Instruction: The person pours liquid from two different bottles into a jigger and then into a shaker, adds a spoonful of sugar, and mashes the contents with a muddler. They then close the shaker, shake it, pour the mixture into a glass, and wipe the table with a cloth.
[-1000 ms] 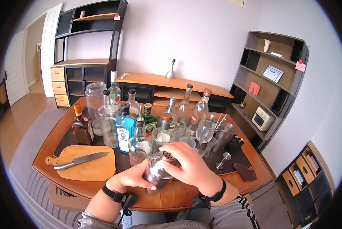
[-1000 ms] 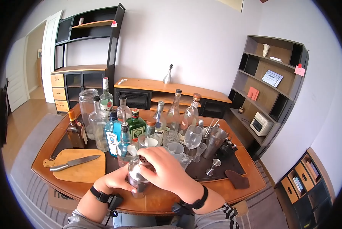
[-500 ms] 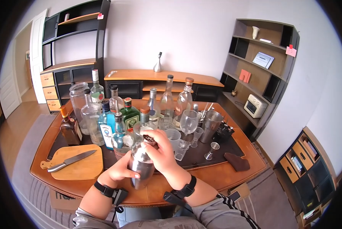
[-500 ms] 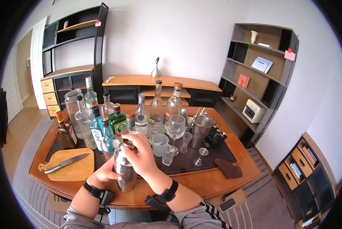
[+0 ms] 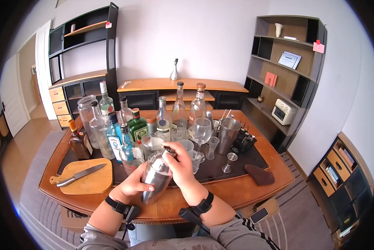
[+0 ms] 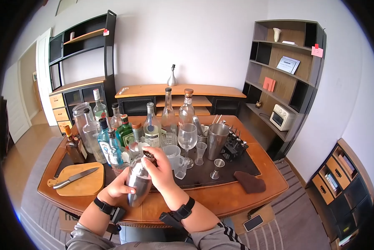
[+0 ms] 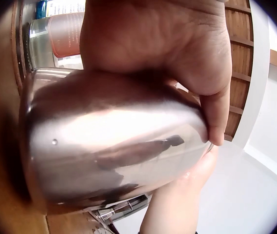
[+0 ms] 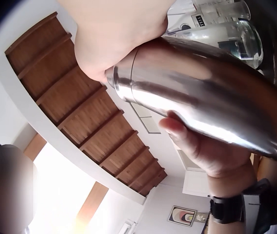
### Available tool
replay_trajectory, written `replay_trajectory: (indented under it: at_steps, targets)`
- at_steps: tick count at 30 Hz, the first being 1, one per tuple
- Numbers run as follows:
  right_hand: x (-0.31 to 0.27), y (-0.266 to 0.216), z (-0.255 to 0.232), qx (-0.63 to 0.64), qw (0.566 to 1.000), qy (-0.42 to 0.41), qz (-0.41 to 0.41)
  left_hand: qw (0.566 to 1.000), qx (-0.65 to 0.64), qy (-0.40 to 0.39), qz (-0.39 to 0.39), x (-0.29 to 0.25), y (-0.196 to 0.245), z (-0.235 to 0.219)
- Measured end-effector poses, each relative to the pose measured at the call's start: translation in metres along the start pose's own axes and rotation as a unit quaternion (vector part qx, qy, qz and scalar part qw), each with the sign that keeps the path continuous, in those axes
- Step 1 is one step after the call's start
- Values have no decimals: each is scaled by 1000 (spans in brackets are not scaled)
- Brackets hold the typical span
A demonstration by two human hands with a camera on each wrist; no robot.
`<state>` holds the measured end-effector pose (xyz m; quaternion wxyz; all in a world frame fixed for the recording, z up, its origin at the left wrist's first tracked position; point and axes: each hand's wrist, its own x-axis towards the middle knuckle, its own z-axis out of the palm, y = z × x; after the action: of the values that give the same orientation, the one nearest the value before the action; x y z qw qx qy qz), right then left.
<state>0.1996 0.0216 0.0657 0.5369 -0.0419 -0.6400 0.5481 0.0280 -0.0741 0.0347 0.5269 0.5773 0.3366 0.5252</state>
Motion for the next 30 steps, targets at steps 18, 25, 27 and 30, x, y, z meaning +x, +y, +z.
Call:
replay_trajectory:
  at_steps: [18,25,27,30]
  targets:
    - [9,-26,-49,71,993,82,-45,942,281,140,118,43,15,70]
    - [8,-26,-45,85,994,64,21,922,334,108,161,38,6,60]
    - [9,-17,-41,112,992,44,29,931,308,130,149,34,4,56]
    - [6,1,-30,68,997,-43,20,952,129,187,207,39,-9,50]
